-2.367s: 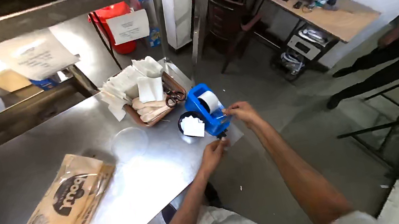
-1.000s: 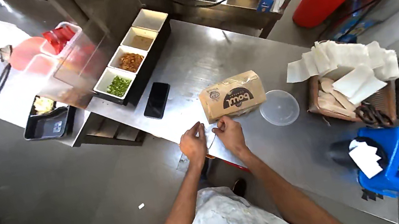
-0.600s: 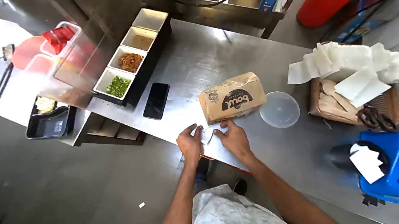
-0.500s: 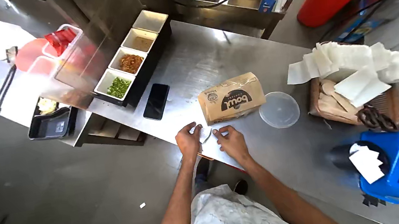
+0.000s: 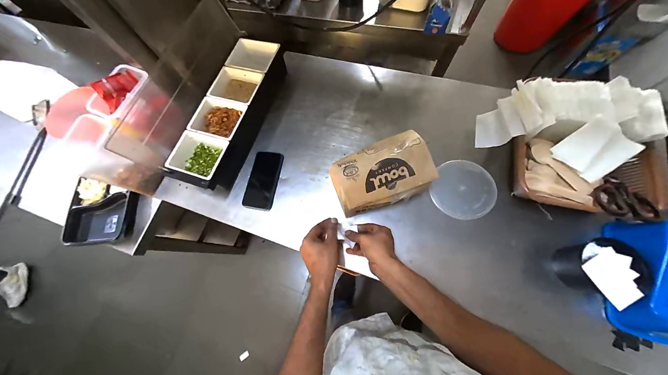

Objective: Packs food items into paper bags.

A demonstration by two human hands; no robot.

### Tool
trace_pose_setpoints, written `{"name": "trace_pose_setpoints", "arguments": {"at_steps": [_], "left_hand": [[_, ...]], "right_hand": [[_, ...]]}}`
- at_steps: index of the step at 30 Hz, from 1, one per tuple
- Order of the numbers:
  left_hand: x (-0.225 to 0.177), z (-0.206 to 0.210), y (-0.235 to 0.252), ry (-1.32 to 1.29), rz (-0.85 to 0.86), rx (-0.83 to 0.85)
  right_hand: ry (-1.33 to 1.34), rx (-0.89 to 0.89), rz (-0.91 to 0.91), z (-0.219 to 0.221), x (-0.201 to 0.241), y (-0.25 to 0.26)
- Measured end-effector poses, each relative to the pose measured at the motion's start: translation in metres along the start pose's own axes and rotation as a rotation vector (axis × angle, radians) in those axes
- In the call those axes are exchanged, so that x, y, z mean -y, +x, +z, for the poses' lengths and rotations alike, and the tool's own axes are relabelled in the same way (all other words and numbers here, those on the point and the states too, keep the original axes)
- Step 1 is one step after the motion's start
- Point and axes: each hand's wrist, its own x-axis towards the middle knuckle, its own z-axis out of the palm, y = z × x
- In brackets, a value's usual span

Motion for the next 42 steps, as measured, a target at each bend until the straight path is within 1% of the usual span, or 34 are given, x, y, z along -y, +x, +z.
{"name": "trace_pose_setpoints", "arguments": {"at_steps": [3,6,8,10,12,14,16,19,22,24,25,27,28,30,31,33,34,36,39,41,42], "left_hand": [[0.005,0.000,-0.023,-0.077,-0.041,0.027],[0.018,0.002,-0.029,-0.248,-0.100,0.066],[0.010,-0.001,-0.028,-0.289,-0.113,0.096],[-0.002,-0.005,-0.024,-0.191,-0.079,0.099],[-0.008,-0.008,-0.016,-0.076,-0.081,0.086],[-0.012,-0.015,-0.013,-0.056,-0.136,0.073],[-0.019,-0.032,-0.019,-0.113,-0.140,0.079],[-0.022,-0.061,-0.042,-0.198,-0.036,0.045],[-0.029,-0.063,-0.056,-0.336,0.071,0.012],[-0.040,-0.060,-0.059,-0.494,0.061,0.106],[-0.047,-0.059,-0.061,-0.516,0.054,0.179],[-0.061,-0.059,-0.067,-0.485,0.085,0.333],[-0.070,-0.057,-0.071,-0.459,0.109,0.379],[-0.084,-0.048,-0.080,-0.414,0.170,0.386],[-0.088,-0.043,-0.083,-0.422,0.188,0.390],[-0.096,-0.032,-0.090,-0.475,0.168,0.401],[-0.097,-0.026,-0.094,-0.484,0.158,0.414],[-0.100,-0.015,-0.103,-0.444,0.175,0.408],[-0.099,-0.004,-0.115,-0.309,0.296,0.337],[-0.100,-0.002,-0.120,-0.253,0.439,0.328],[-0.102,-0.002,-0.123,-0.188,0.555,0.333]], "right_hand": [[0.035,-0.040,0.018,-0.004,0.003,-0.002],[0.048,-0.052,-0.001,-0.010,0.010,-0.007],[0.056,-0.071,-0.010,-0.013,0.013,-0.007],[0.055,-0.060,-0.004,-0.014,0.016,-0.008],[0.060,-0.024,0.051,-0.007,0.015,-0.019],[0.063,0.039,0.098,0.002,0.011,-0.041],[0.085,0.081,0.045,0.001,0.012,-0.054],[-0.028,0.076,-0.183,-0.021,0.018,-0.054],[-0.128,0.110,-0.397,-0.042,0.029,-0.066],[-0.165,0.104,-0.523,-0.052,0.035,-0.078],[-0.186,0.086,-0.568,-0.058,0.038,-0.084],[-0.229,0.050,-0.615,-0.071,0.045,-0.093],[-0.247,0.036,-0.634,-0.079,0.049,-0.096],[-0.263,0.060,-0.639,-0.096,0.055,-0.101],[-0.230,0.109,-0.605,-0.105,0.058,-0.105],[-0.127,0.225,-0.490,-0.123,0.062,-0.114],[-0.056,0.236,-0.452,-0.129,0.060,-0.120],[0.008,0.164,-0.425,-0.141,0.054,-0.131],[-0.031,0.014,-0.416,-0.161,0.047,-0.140],[-0.100,-0.093,-0.400,-0.173,0.041,-0.144],[-0.161,-0.140,-0.397,-0.179,0.039,-0.146]]}}
